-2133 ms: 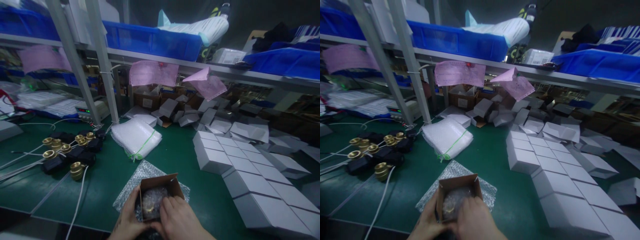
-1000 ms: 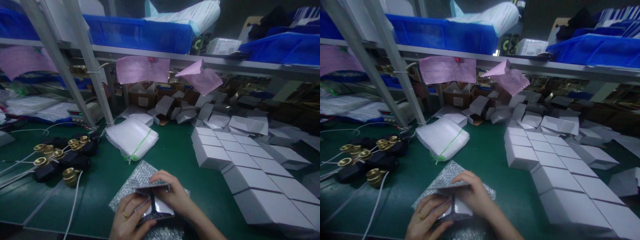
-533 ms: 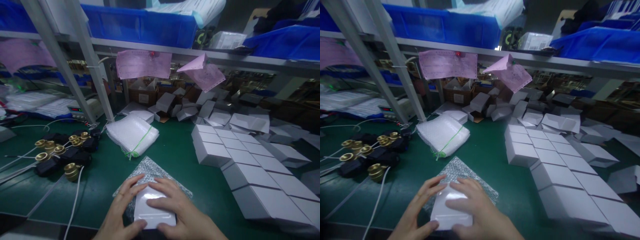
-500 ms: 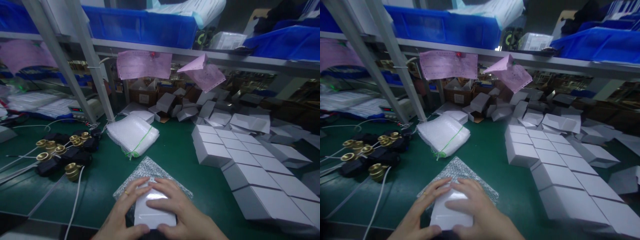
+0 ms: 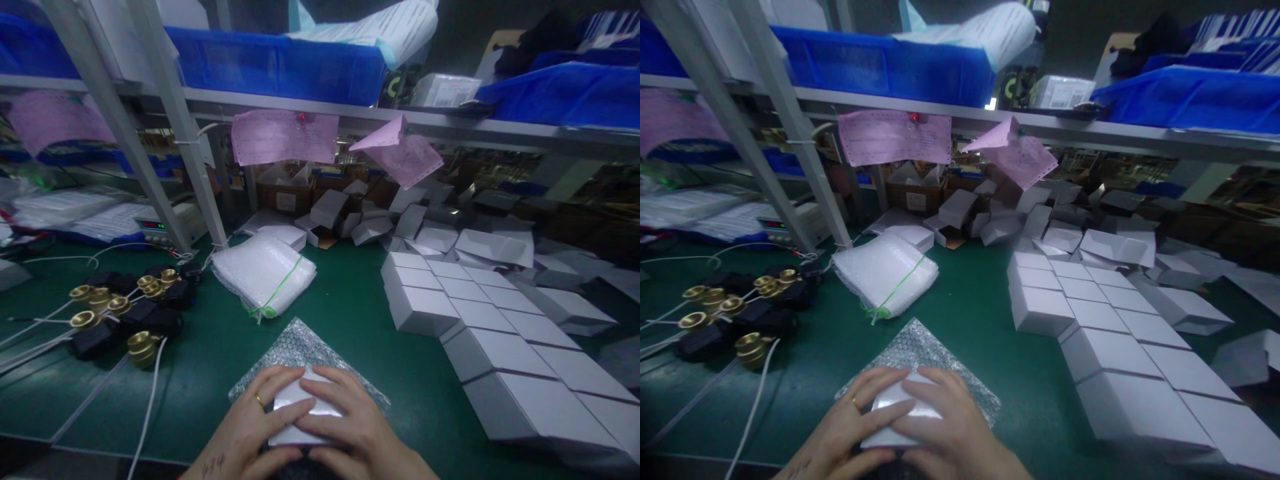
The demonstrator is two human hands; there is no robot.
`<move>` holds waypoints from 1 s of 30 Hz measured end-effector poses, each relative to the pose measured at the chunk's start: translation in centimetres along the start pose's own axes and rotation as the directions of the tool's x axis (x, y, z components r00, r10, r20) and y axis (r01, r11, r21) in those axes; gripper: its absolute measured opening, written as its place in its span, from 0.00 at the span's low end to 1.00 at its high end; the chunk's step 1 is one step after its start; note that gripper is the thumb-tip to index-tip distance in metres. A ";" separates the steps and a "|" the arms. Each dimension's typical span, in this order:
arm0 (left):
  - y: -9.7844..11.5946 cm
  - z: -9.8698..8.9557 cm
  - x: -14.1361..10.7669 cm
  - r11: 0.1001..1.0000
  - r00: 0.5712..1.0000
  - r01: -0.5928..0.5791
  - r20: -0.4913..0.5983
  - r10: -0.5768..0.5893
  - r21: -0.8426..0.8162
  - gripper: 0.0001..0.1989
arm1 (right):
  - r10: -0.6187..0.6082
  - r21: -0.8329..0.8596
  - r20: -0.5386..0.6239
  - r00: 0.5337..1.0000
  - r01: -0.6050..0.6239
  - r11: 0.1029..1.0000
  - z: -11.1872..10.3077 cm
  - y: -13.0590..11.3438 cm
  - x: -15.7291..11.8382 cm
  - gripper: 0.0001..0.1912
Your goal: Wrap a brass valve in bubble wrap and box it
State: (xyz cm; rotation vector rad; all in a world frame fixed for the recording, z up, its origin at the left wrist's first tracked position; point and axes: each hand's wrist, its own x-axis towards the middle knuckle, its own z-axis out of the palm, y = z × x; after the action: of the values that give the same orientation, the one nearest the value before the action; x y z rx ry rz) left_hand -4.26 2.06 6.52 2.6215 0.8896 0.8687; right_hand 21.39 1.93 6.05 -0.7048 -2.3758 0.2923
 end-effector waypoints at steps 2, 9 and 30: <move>0.1 -0.5 0.3 1.000 1.000 -0.008 0.000 0.008 0.017 0.23 | 0.030 0.060 0.044 0.999 -0.033 0.998 -1.4 -0.4 0.7 0.19; 0.1 0.0 0.1 0.998 0.999 -0.034 -0.039 0.036 0.047 0.22 | 0.019 0.127 0.046 0.999 -0.025 0.992 -2.3 -0.5 1.2 0.15; 0.6 3.0 -1.4 0.999 0.990 0.019 -0.137 -0.015 0.026 0.26 | 0.008 0.022 -0.050 0.999 -0.007 1.000 1.3 1.5 -1.4 0.34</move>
State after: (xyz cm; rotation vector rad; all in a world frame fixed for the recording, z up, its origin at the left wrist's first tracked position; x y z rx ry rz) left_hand -3.08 0.58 3.75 2.5992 0.9630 1.0493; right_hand 22.10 2.32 3.80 -0.7027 -2.3200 0.3003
